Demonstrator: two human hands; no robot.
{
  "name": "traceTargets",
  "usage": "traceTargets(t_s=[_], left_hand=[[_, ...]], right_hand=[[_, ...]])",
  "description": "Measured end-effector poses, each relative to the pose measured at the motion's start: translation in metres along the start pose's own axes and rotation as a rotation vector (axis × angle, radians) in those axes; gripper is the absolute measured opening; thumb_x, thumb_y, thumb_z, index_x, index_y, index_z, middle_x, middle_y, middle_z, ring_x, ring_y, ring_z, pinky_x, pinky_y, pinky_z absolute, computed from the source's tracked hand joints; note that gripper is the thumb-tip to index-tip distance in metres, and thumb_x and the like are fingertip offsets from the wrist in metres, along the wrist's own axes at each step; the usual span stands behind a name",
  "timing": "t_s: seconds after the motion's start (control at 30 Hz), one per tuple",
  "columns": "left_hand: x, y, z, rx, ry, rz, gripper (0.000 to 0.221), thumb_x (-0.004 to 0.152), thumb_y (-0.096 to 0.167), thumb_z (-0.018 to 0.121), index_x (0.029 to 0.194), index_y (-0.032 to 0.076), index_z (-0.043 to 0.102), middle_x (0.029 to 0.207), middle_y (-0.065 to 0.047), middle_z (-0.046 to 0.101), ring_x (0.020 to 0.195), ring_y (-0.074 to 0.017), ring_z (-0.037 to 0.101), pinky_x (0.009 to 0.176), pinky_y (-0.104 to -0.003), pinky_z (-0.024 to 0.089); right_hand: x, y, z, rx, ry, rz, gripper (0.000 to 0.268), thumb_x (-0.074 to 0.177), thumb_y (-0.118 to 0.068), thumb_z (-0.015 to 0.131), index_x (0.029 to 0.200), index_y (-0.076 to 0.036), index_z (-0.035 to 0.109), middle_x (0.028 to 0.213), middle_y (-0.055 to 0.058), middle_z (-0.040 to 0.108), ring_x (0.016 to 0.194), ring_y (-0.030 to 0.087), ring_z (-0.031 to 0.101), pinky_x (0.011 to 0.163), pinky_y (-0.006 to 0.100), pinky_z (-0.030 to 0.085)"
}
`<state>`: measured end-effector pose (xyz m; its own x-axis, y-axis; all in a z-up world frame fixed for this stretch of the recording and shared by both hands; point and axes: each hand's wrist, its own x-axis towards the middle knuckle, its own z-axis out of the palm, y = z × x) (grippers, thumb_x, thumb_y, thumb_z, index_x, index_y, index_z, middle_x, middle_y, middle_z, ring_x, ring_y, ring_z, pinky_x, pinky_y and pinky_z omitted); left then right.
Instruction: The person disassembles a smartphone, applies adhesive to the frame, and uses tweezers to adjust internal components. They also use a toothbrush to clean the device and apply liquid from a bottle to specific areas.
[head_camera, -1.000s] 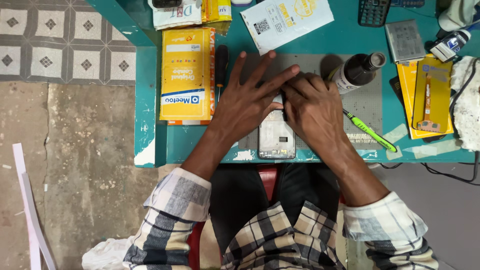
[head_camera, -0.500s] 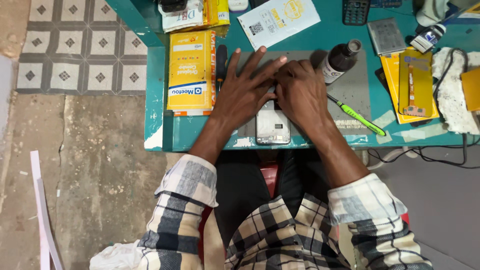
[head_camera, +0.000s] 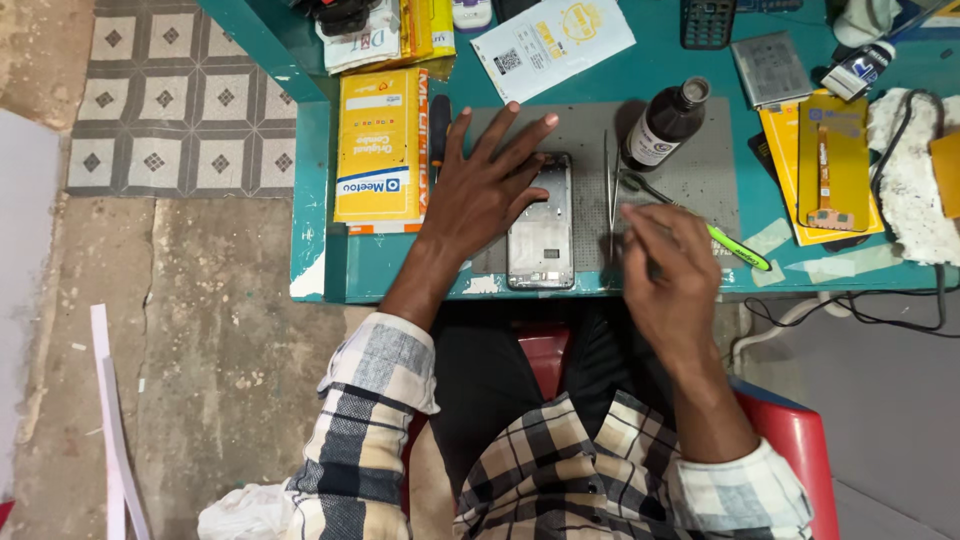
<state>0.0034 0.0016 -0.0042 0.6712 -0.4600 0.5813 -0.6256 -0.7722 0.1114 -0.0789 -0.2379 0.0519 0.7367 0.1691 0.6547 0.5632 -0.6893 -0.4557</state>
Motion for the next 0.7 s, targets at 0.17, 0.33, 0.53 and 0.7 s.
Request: traceTargets(t_s=[0.17,0.33,0.53,0.7], left_hand=[[-0.002,-0.001,0.005,0.001,0.008,-0.038,0.042,0.102,0.039,0.071,0.127,0.005,0.073,0.167,0.001,0.035,0.154,-0.0242,0.032,0.125,-0.060,0.025],[-0.003,-0.005,0.008,-0.050,0.064,-0.050,0.035,0.104,0.021,0.068,0.131,-0.001,0.066,0.160,-0.011,0.044,0.139,-0.0296,0.053,0.113,-0.049,0.043],[-0.012,-0.007,0.015,-0.102,0.116,-0.088,0.040,0.103,0.010,0.065,0.141,-0.002,0.057,0.140,-0.017,0.062,0.107,-0.0337,0.069,0.096,-0.042,0.055],[-0.010,-0.003,0.011,-0.285,-0.053,-0.321,0.065,0.104,0.019,0.067,0.156,-0.002,0.035,0.133,-0.024,0.064,0.111,-0.0418,0.065,0.097,-0.048,0.053]], right_hand=[[0.048,0.005,-0.014,0.085,0.106,-0.321,0.050,0.090,0.022,0.065,0.134,-0.001,0.069,0.113,0.017,0.068,0.099,0.028,0.068,0.076,0.034,0.056],[0.138,0.003,0.029,0.064,0.105,-0.701,0.049,0.092,0.017,0.071,0.137,-0.003,0.067,0.112,0.014,0.068,0.099,0.030,0.071,0.087,0.039,0.061],[0.100,0.002,0.020,0.952,0.267,0.223,0.034,0.103,0.010,0.060,0.135,-0.001,0.062,0.119,0.015,0.072,0.091,0.023,0.076,0.078,0.034,0.065],[0.006,-0.003,-0.024,0.699,0.031,0.505,0.035,0.099,0.006,0.062,0.134,-0.001,0.061,0.121,0.015,0.071,0.096,0.025,0.074,0.082,0.035,0.063]])
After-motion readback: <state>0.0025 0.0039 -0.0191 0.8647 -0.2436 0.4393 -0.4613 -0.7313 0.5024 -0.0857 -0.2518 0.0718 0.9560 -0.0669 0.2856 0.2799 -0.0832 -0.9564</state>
